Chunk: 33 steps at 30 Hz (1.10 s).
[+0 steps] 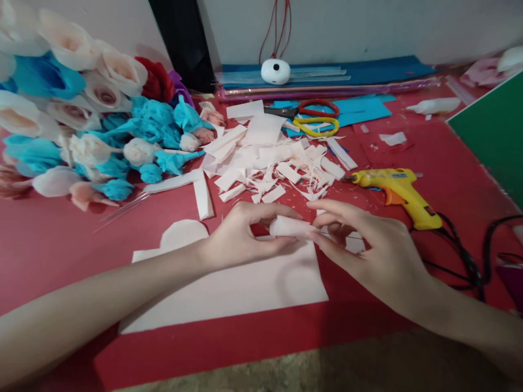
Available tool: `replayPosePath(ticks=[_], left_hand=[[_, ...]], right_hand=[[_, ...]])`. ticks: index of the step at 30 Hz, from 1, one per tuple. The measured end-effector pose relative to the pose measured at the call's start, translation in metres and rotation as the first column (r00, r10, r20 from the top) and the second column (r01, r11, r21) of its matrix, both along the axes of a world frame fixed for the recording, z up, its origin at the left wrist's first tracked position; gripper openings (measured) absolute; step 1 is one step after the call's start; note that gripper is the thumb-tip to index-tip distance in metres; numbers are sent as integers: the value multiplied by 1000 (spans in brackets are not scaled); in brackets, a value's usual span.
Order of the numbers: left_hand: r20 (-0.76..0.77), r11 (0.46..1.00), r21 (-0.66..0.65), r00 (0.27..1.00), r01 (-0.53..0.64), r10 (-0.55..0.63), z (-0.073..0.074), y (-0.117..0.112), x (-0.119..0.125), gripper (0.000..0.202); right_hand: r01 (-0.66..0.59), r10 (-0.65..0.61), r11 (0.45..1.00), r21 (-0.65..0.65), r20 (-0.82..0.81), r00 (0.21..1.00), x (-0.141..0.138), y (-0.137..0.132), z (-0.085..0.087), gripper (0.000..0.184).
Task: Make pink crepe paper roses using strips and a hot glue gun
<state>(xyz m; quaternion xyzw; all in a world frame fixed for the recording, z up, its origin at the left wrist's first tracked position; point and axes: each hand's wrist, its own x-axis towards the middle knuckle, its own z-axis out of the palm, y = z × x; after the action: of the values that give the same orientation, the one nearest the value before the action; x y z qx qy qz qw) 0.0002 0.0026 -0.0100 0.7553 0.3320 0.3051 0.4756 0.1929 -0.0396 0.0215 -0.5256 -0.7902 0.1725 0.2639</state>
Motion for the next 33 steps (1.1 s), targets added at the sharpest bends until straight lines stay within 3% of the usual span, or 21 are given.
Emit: replayPosePath(ticks=[6,20,33], left_hand=[[-3,998,-54,1000,12,-12,-1,-1,-1,27],[-17,995,98,1000,-17,19,-3,-1,-2,29],[38,997,72,999,3,-6,-3,-1,-1,23]], right_hand=[[-23,23,1000,-10,9,1000,-1,-1,1,25],[-52,52,999,5,8,999,-2,-2,0,24],[-40,40,999,7,52,998,-1,-2,-2,27]])
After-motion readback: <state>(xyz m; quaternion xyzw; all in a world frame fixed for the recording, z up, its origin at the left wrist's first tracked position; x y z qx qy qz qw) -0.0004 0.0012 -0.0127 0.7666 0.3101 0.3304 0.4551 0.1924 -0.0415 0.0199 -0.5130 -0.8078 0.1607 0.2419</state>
